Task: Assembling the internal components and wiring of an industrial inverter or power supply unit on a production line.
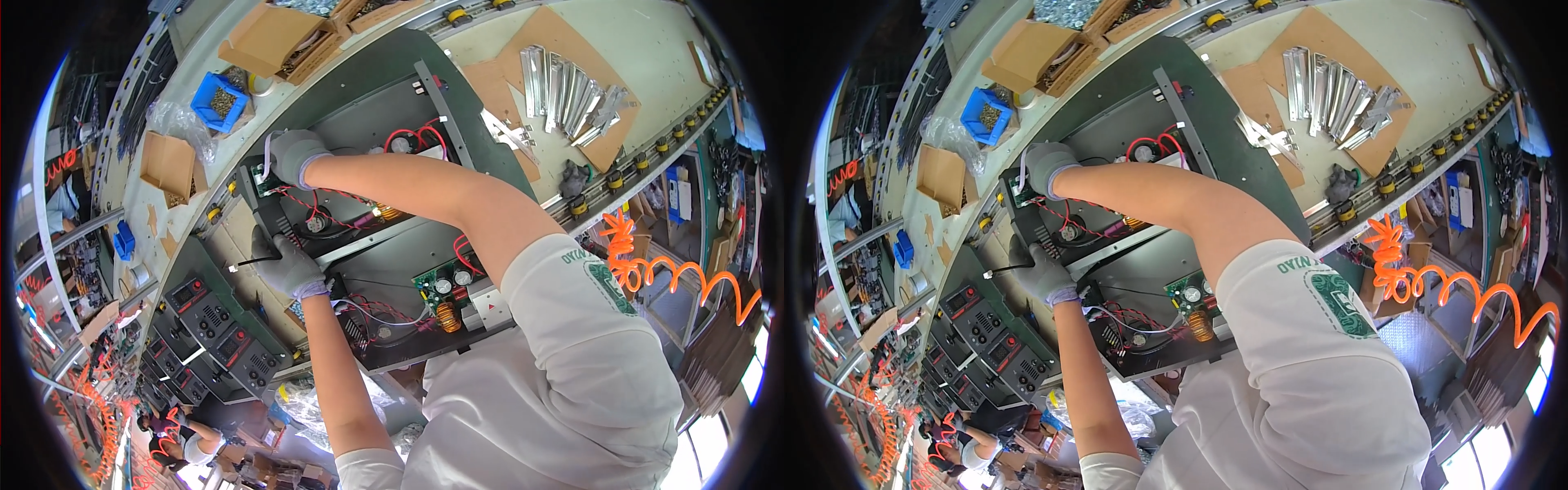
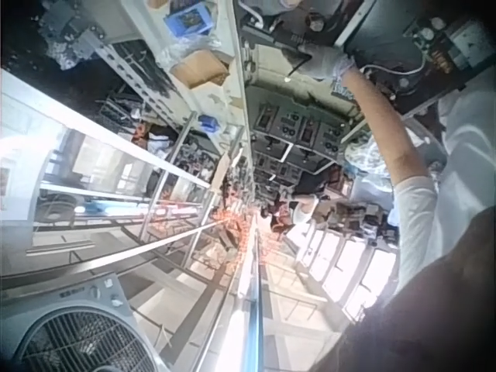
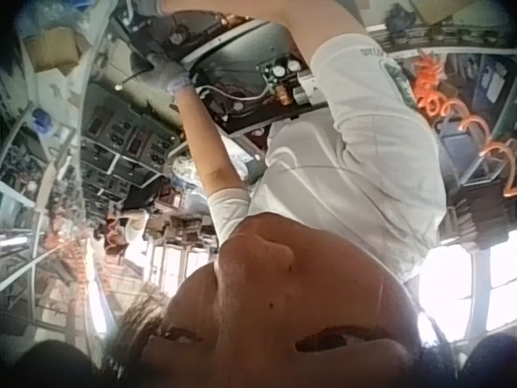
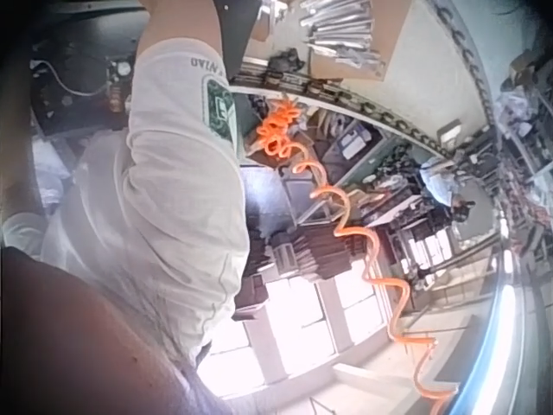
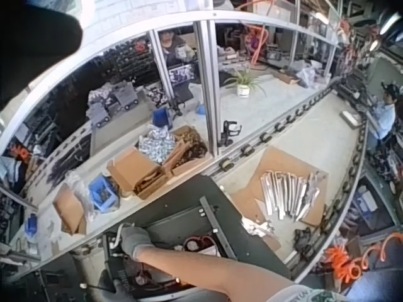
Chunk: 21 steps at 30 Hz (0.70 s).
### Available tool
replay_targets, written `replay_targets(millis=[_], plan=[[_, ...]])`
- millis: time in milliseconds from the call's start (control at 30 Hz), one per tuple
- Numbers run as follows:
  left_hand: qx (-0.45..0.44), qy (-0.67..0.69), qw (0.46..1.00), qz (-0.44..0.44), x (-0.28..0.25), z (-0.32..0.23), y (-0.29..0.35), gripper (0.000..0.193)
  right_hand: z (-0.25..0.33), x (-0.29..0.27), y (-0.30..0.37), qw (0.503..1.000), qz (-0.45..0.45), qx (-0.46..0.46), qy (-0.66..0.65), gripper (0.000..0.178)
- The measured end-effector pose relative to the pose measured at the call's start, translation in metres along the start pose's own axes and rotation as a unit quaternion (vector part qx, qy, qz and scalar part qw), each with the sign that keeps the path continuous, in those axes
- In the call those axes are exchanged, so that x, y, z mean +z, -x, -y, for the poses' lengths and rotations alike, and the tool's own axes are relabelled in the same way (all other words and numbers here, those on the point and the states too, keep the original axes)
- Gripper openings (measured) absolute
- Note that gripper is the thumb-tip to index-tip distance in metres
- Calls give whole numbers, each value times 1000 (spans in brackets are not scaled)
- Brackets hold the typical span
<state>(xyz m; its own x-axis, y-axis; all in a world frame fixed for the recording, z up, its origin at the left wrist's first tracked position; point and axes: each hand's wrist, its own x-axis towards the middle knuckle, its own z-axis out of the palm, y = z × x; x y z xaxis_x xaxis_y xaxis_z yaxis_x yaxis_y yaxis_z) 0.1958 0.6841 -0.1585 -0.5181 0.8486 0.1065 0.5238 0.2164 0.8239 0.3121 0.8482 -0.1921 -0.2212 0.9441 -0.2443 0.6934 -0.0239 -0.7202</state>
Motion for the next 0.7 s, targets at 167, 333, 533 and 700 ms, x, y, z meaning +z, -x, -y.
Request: replay_targets(millis=[167, 333, 533, 700], plan=[[-4, 5, 1000, -6, 0, -4, 2, 45, 2, 4, 4, 998, -29, -2, -47, 24], [-9, 3, 1000, 0, 0, -5, 2, 44, -4, 8, 7, 996, -51, -19, -77, 23], [-9, -3, 1000, 0, -1, -5, 2, 44, -5, 15, 6, 993, -60, -10, -106, 28], [-2, -18, 1000, -10, -3, -2, 0, 44, -4, 6, -5, 997, -10, -26, -69, 30]])
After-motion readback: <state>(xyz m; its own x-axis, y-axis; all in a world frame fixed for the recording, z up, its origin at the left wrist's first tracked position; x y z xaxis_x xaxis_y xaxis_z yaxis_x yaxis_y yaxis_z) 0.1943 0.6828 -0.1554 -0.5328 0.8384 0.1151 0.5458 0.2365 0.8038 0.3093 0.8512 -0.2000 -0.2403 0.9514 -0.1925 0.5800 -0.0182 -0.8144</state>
